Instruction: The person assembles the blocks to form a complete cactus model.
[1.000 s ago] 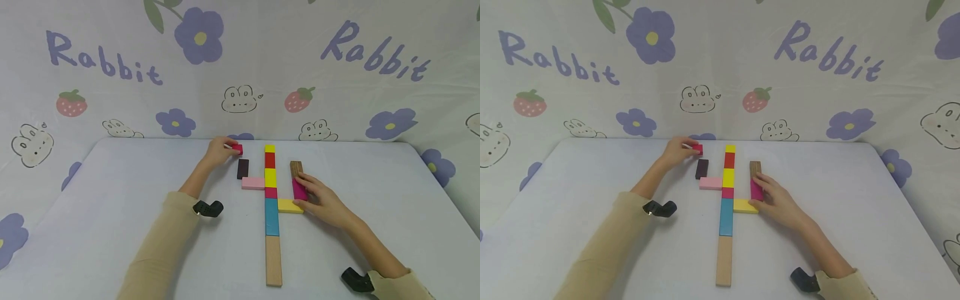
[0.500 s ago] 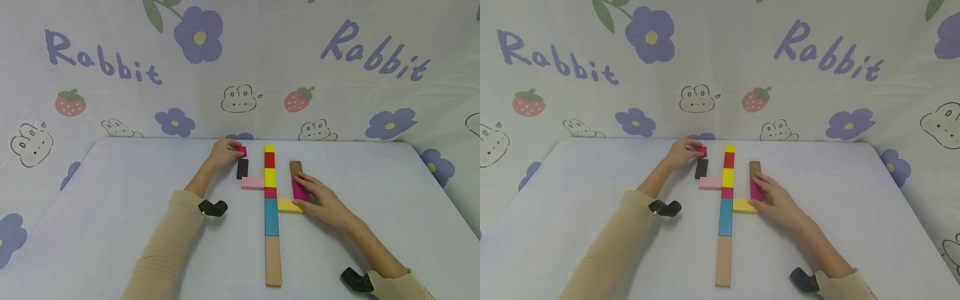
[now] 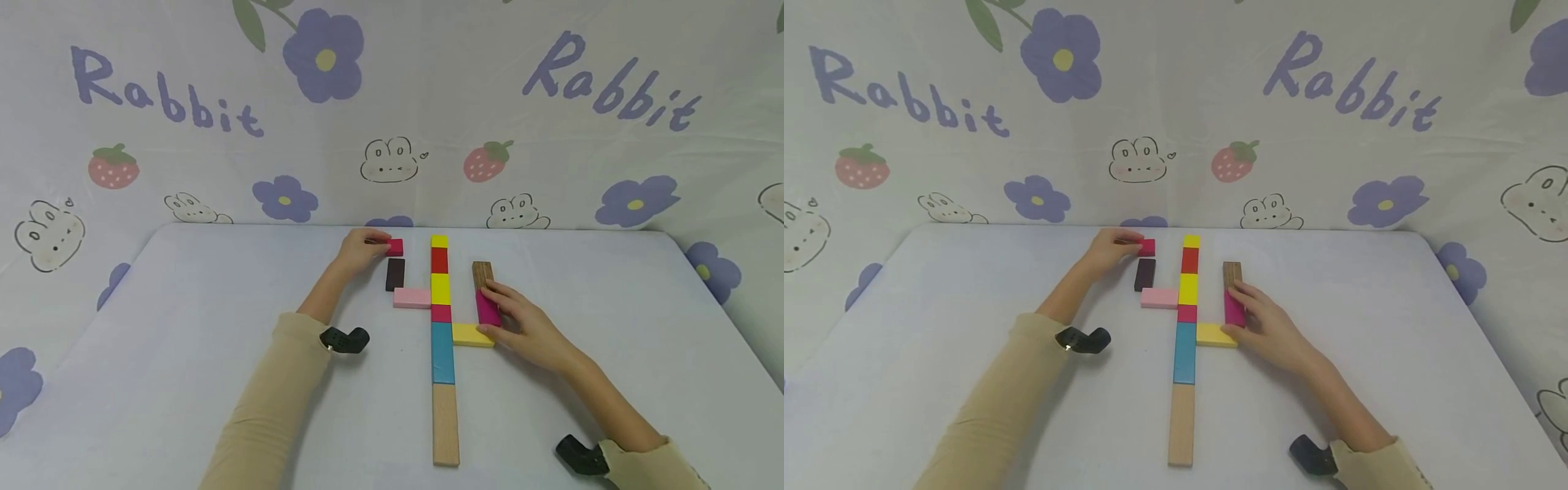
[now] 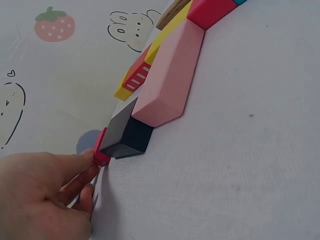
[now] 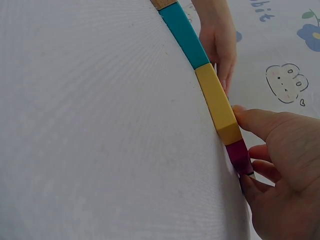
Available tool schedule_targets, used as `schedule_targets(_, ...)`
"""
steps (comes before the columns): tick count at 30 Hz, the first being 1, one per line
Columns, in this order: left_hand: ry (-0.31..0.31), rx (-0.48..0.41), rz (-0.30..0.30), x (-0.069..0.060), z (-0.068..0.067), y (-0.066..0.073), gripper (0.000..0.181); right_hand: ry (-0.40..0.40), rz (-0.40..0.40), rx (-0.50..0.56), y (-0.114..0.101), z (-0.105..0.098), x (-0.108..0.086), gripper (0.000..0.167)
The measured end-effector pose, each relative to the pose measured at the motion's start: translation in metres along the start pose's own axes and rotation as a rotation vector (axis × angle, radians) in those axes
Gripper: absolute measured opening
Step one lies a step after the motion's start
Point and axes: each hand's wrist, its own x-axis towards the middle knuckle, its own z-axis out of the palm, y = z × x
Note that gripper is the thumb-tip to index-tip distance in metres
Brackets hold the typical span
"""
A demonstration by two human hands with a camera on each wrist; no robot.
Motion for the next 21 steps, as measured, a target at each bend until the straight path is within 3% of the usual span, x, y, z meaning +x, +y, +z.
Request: schedule_targets(21,-0.036,-0.002,0.045,-0.0059,0.0012,-0.0062,0.032,0.001,-0.002,-0.001,-0.0002,0.0005,0.0001,0.07)
